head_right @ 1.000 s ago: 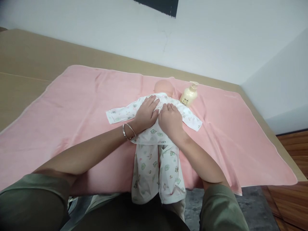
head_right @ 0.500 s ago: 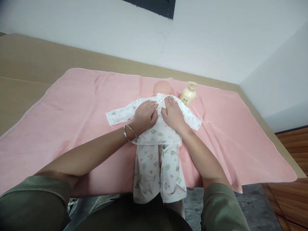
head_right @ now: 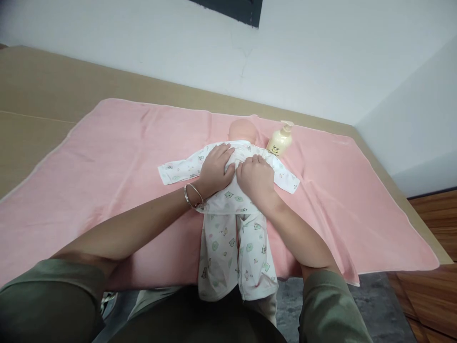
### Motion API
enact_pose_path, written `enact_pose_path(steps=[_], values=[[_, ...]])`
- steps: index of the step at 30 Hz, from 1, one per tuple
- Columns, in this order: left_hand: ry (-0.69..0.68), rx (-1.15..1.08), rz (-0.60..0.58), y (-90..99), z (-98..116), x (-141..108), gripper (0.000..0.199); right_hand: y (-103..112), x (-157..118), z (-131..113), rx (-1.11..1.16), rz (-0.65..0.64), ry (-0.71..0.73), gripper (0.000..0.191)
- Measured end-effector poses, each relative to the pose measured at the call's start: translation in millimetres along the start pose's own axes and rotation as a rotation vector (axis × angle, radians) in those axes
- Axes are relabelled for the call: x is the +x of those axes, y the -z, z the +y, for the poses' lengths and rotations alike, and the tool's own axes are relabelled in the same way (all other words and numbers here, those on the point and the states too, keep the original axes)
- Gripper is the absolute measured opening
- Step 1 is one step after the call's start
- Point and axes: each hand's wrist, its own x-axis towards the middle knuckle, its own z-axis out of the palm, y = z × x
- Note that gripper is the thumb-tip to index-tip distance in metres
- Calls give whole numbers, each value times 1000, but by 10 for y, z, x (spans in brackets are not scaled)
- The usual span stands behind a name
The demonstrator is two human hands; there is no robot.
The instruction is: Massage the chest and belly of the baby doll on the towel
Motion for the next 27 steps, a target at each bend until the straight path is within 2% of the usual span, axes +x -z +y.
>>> enact_pose_path(steps=[5, 11, 21, 27], values=[[17, 11, 24, 14, 17, -6, 43, 95, 73, 77, 148, -106, -41, 32], [4, 17, 32, 40, 47, -10, 41, 57, 149, 118, 237, -121, -41, 34], [-2, 62, 24, 16, 25, -7, 42, -117, 175, 156, 193, -78, 15, 50], [6, 78, 19, 44, 60, -2, 43, -170, 176, 167, 177, -35, 47, 51]])
